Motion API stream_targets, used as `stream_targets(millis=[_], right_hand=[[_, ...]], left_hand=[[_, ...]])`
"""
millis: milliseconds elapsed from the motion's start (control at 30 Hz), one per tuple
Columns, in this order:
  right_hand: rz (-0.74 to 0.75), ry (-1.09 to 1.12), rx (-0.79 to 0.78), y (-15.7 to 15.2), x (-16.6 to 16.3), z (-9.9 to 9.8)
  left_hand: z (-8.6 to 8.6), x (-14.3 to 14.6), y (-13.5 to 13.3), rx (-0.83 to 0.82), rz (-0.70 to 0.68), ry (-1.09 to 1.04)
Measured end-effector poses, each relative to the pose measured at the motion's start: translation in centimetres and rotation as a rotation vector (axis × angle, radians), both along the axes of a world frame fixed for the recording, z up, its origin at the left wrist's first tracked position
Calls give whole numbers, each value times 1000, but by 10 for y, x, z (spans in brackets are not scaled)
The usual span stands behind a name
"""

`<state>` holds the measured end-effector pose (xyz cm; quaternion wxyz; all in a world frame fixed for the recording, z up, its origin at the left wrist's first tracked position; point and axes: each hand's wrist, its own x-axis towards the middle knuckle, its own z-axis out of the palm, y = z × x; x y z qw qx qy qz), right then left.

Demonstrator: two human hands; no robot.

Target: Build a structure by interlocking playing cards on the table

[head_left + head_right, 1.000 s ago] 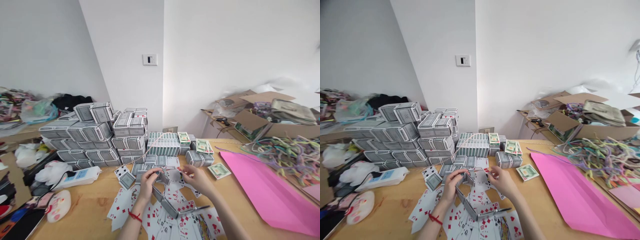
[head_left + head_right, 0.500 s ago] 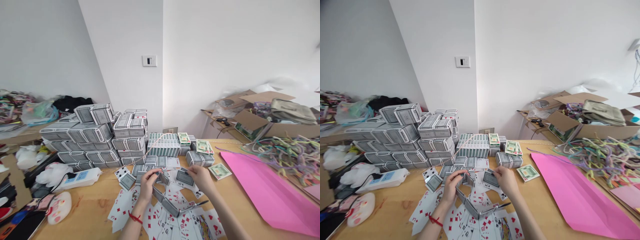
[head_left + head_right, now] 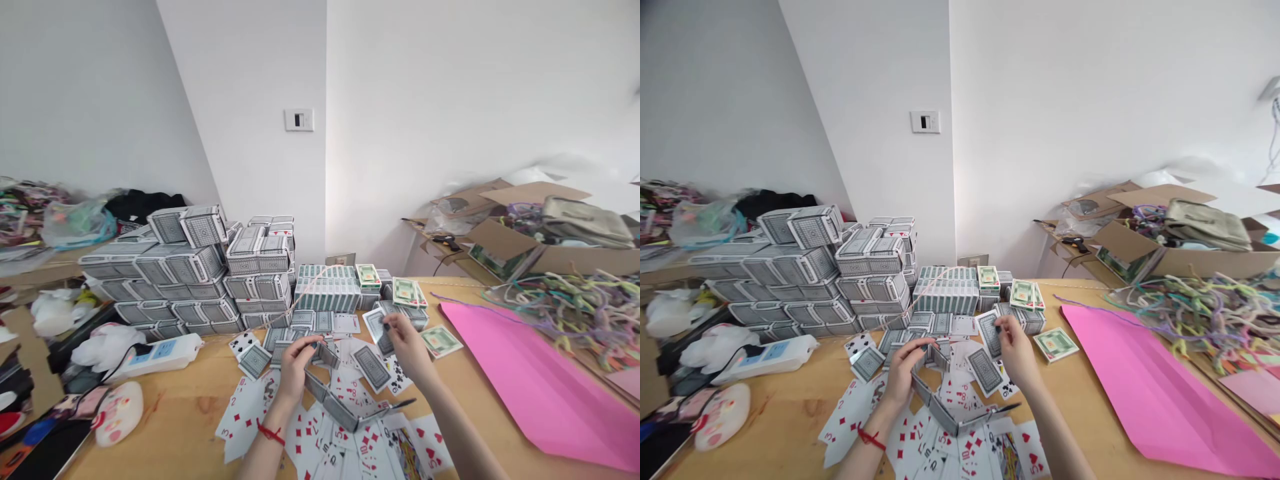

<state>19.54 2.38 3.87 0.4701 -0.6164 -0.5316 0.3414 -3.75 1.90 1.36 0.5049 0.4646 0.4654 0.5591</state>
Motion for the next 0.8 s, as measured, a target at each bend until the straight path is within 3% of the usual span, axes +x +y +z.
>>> stream_targets(millis=[167, 300, 400, 500, 600, 700, 800], right_hand=[[191, -49, -301, -6, -10, -6], [173, -62, -325, -10, -16, -7], [217, 190, -314, -15, -16, 3], [476, 631, -445, -19, -13, 18], [616, 790, -520, -20, -11, 26], [645, 728, -535, -21, -11, 27], [689, 529, -549, -23, -9, 25]], left_hand=[[0, 0, 0, 11, 8, 4], [1, 0, 0, 4, 12, 13], [1, 0, 0, 3, 20, 9], [1, -2, 1, 11, 39, 10], [-1, -5, 3, 17, 50, -2], [-3, -7, 5, 22, 61, -8], [-3, -9, 4, 41, 35, -9]])
